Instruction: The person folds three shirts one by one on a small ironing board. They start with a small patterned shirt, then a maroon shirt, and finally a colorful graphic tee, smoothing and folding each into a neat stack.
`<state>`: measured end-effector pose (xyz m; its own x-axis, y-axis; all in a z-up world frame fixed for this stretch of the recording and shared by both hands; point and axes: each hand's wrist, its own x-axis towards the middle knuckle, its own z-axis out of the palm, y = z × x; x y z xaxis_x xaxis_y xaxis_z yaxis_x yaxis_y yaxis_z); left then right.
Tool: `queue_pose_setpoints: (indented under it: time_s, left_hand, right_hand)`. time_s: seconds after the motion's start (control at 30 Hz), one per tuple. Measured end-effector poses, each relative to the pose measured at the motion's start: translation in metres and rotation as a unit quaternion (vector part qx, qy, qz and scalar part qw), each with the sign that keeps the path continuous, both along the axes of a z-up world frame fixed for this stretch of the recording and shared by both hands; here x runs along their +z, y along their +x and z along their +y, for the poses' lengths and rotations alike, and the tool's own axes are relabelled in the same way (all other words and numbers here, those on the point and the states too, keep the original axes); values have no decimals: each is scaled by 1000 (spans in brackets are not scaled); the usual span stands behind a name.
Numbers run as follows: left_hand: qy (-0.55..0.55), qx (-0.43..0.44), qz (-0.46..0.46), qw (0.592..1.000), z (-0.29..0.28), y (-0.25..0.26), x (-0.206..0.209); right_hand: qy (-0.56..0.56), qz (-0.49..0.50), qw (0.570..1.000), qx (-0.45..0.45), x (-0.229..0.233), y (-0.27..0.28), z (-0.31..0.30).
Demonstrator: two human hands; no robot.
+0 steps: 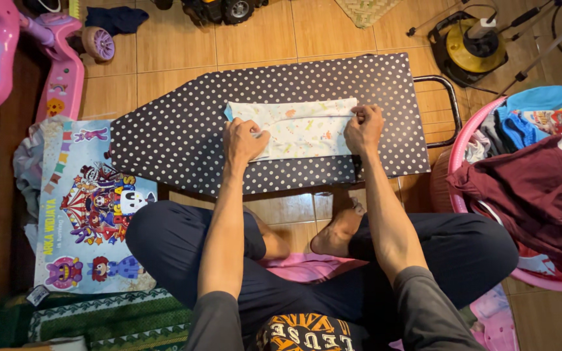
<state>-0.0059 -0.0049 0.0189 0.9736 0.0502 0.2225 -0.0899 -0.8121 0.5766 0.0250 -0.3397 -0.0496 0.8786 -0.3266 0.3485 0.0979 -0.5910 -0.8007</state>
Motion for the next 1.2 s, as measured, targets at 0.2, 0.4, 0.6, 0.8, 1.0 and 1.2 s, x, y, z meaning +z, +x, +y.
queue_pose_setpoints:
  time_s: [0.2,0.4,0.6,0.8,1.0,1.2]
  left_hand:
    - [32,47,-63,996,-17,8,6]
    - [114,-53,-99,987,-28,27,-29]
    - [152,-13,20,988,-16,23,-49]
    - [148,-5,22,989,-16,21,-48]
    - [125,-20,16,992,-8,25,-53]
    - [-91,31,-101,990,41,29,-46]
  right_hand:
    - [-192,-87,977,29,24,6,35]
    - [-237,-69,946,209,30,1,113]
    - [-351,146,904,196,30,1,89]
    - [-358,209,900,134,33,4,43]
    - [-316,198,922,101,37,-2,17]
    - [-323,85,940,71,45,-11,37]
